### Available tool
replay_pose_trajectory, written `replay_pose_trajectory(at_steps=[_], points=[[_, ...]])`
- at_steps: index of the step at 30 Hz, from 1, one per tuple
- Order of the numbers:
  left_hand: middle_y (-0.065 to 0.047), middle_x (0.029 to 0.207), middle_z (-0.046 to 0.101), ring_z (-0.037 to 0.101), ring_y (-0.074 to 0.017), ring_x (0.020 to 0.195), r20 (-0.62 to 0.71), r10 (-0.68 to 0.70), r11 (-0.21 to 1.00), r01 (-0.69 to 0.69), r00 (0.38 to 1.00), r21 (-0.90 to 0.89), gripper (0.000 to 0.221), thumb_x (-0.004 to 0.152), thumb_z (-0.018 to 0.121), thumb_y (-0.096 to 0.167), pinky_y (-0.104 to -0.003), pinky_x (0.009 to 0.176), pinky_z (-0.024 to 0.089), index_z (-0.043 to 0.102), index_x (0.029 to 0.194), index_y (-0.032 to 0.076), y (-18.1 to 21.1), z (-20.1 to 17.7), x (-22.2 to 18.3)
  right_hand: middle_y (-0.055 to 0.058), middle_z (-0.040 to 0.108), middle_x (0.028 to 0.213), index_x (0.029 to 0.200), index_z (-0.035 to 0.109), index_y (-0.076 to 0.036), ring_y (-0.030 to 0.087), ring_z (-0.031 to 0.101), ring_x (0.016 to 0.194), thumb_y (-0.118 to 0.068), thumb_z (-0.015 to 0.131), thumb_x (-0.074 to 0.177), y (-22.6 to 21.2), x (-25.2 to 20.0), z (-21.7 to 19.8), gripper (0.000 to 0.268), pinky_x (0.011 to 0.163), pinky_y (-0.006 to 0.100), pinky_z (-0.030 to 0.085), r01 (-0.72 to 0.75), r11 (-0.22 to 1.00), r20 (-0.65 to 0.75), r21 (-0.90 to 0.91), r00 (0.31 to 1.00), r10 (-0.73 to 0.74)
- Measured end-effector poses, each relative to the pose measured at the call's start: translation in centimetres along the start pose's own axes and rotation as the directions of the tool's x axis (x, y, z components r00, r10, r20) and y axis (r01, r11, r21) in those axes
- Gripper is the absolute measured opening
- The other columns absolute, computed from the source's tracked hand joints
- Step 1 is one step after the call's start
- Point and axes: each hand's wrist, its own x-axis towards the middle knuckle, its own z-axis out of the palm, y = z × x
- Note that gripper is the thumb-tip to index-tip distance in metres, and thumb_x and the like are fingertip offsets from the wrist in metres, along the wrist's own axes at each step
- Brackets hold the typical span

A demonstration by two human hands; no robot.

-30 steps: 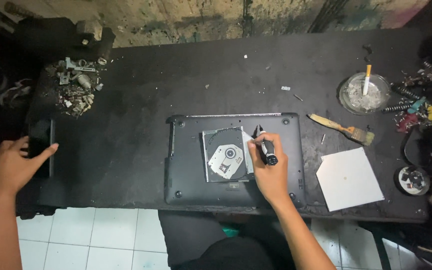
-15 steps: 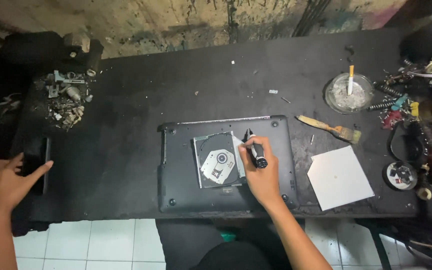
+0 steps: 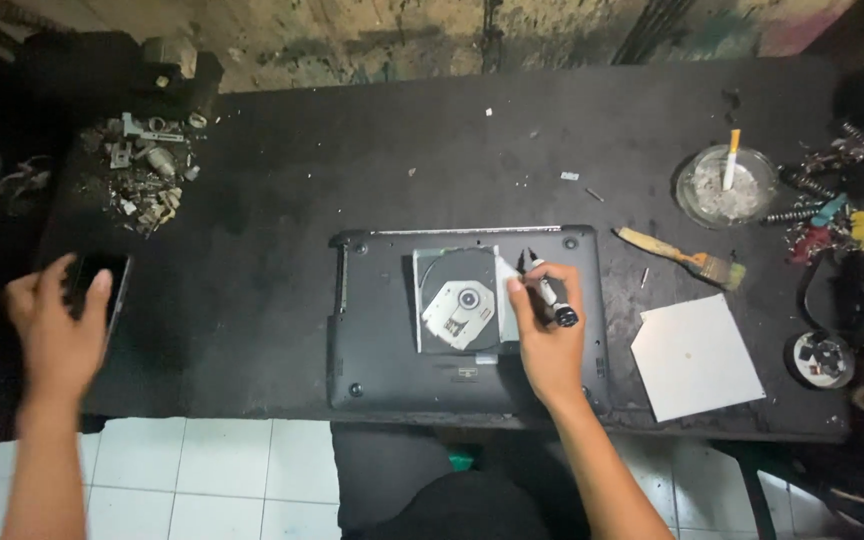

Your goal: Removing a CD drive from a laptop using a screwdriver and cleaning it with a brush.

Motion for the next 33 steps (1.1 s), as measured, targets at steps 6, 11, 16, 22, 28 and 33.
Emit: replay_pose_trajectory(at_steps=[6, 11, 16, 22, 28, 33], points=[[-0.018, 0.106, 0.062, 0.063, -0.0348, 0.101, 0.227, -0.132, 0.848, 0.229, 0.965, -0.477, 0.018, 0.101, 0.063, 0.009, -0.045, 0.090, 0.051, 0.072, 0.116, 0.003, 24.1, -1.8, 0.6, 0.003, 0.062, 0.085, 0.108, 0.052, -0.013, 0.011, 0.055, 0.078, -0.015, 0.070, 0.102, -0.7, 0.1, 0.1, 0.019, 0.076, 0.032, 0.049, -0.007, 1.000, -0.123, -0.017, 0.992, 0.005], [-0.032, 0.136, 0.053, 0.053, -0.0441, 0.128, 0.423, 0.036, 0.302, 0.394, 0.905, -0.868, 0.056, 0.095, 0.060, 0.019, -0.055, 0.104, 0.045, 0.044, 0.143, -0.004, 32.1, 5.4, -3.5, 0.000, 0.059, 0.079, 0.108, 0.048, -0.015, 0.010, 0.054, 0.072, -0.015, 0.069, 0.103, -0.9, -0.3, 0.0, 0.021, 0.072, 0.030, 0.047, 0.032, 0.999, -0.142, -0.008, 0.989, -0.032], [-0.018, 0.128, 0.069, 0.063, -0.0259, 0.121, 0.645, 0.068, 0.093, 0.639, 0.761, -0.764, 0.061, 0.080, 0.083, 0.018, -0.044, 0.101, 0.052, 0.061, 0.135, 0.002, 37.1, 7.7, -3.2, 0.000, 0.060, 0.081, 0.109, 0.046, -0.017, 0.010, 0.056, 0.073, -0.017, 0.069, 0.103, -1.0, -0.4, 0.0, 0.023, 0.074, 0.029, 0.048, 0.043, 0.999, -0.135, -0.009, 0.990, -0.044], [-0.014, 0.124, 0.072, 0.065, -0.0242, 0.120, 0.607, -0.058, 0.185, 0.606, 0.793, -0.774, 0.077, 0.064, 0.094, 0.016, -0.046, 0.103, 0.052, 0.062, 0.133, 0.006, 37.4, 8.9, -3.1, 0.003, 0.065, 0.087, 0.112, 0.046, -0.017, 0.012, 0.060, 0.078, -0.023, 0.068, 0.103, -0.8, 0.0, 0.1, 0.025, 0.078, 0.031, 0.049, 0.035, 0.999, -0.105, -0.011, 0.994, -0.036], [-0.015, 0.124, 0.072, 0.064, -0.0272, 0.121, 0.594, -0.081, 0.153, 0.599, 0.800, -0.786, 0.069, 0.072, 0.090, 0.019, -0.047, 0.103, 0.052, 0.062, 0.133, 0.005, 37.1, 8.6, -3.6, 0.015, 0.070, 0.097, 0.133, 0.038, -0.015, 0.020, 0.069, 0.092, -0.040, 0.034, 0.115, 0.1, -0.4, -1.5, 0.031, 0.094, 0.034, 0.050, 0.264, 0.965, -0.276, -0.010, 0.926, -0.256], [-0.017, 0.126, 0.071, 0.063, -0.0278, 0.122, 0.595, -0.078, 0.154, 0.600, 0.800, -0.785, 0.068, 0.074, 0.089, 0.018, -0.048, 0.105, 0.050, 0.060, 0.135, 0.004, 37.3, 8.9, -3.8, 0.019, 0.067, 0.089, 0.118, 0.057, 0.001, 0.026, 0.074, 0.081, -0.054, 0.035, 0.108, 2.1, -1.8, -3.0, 0.060, 0.070, 0.034, 0.063, 0.226, 0.973, -0.172, 0.044, 0.961, -0.216]])
